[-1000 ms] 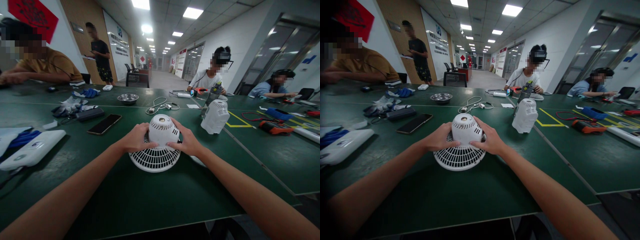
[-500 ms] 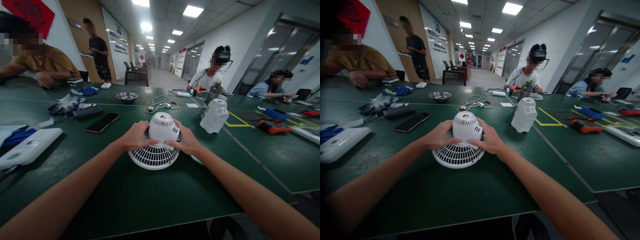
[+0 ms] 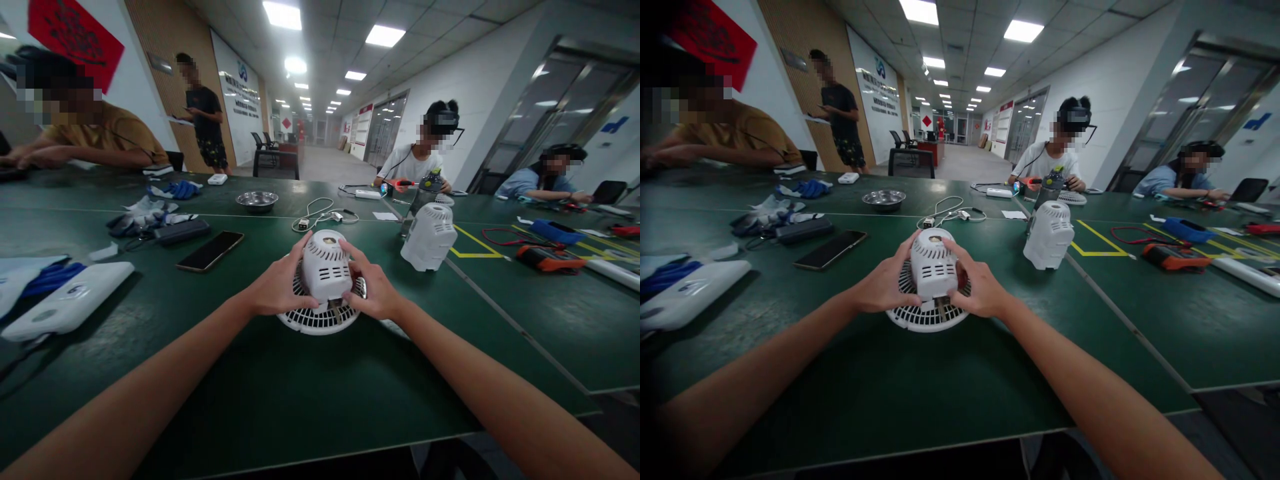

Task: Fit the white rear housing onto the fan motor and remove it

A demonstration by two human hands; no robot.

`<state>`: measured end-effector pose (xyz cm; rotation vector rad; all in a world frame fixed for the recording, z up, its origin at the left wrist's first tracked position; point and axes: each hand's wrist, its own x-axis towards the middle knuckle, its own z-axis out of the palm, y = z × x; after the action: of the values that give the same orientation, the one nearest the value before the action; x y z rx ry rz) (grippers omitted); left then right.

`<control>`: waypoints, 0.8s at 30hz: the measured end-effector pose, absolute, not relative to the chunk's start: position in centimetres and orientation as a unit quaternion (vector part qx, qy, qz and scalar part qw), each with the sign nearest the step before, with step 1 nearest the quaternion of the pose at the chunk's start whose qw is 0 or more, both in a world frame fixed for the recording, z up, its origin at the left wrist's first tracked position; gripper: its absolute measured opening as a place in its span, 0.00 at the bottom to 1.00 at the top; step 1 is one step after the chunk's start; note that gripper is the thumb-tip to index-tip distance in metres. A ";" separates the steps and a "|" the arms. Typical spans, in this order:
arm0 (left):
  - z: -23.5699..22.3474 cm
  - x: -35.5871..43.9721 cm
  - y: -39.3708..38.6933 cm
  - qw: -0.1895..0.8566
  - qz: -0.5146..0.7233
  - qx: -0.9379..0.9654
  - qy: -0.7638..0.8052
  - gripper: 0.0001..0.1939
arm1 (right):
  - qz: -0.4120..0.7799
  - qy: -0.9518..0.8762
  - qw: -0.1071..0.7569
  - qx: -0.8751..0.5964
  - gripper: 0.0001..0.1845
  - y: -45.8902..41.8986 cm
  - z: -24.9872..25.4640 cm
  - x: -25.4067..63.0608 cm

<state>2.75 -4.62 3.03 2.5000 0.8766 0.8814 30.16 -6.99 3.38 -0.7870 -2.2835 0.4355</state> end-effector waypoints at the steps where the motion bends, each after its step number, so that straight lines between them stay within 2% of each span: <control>1: 3.0 3.0 -4.8 0.171 0.319 0.879 0.311 0.68 | 0.167 -0.876 0.338 -0.301 0.52 -7.1 3.4 30.0; 3: 3.0 3.4 -5.3 0.169 0.331 0.875 0.311 0.69 | 0.164 -0.875 0.342 -0.300 0.51 -7.2 3.5 29.9; 9: 3.3 4.0 -5.6 0.145 0.337 0.876 0.314 0.63 | 0.168 -0.870 0.353 -0.302 0.52 -7.0 3.5 29.8; 16: 2.6 4.0 -5.2 0.143 0.312 0.884 0.317 0.74 | 0.171 -0.861 0.343 -0.334 0.52 -7.5 3.7 29.4; 24: 2.8 4.1 -5.4 0.169 0.310 0.877 0.326 0.68 | 0.164 -0.869 0.347 -0.313 0.47 -7.2 4.2 30.2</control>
<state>4.13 -5.39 2.81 2.4931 0.9281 0.8817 30.21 -7.22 4.17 -0.8120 -2.2547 0.4253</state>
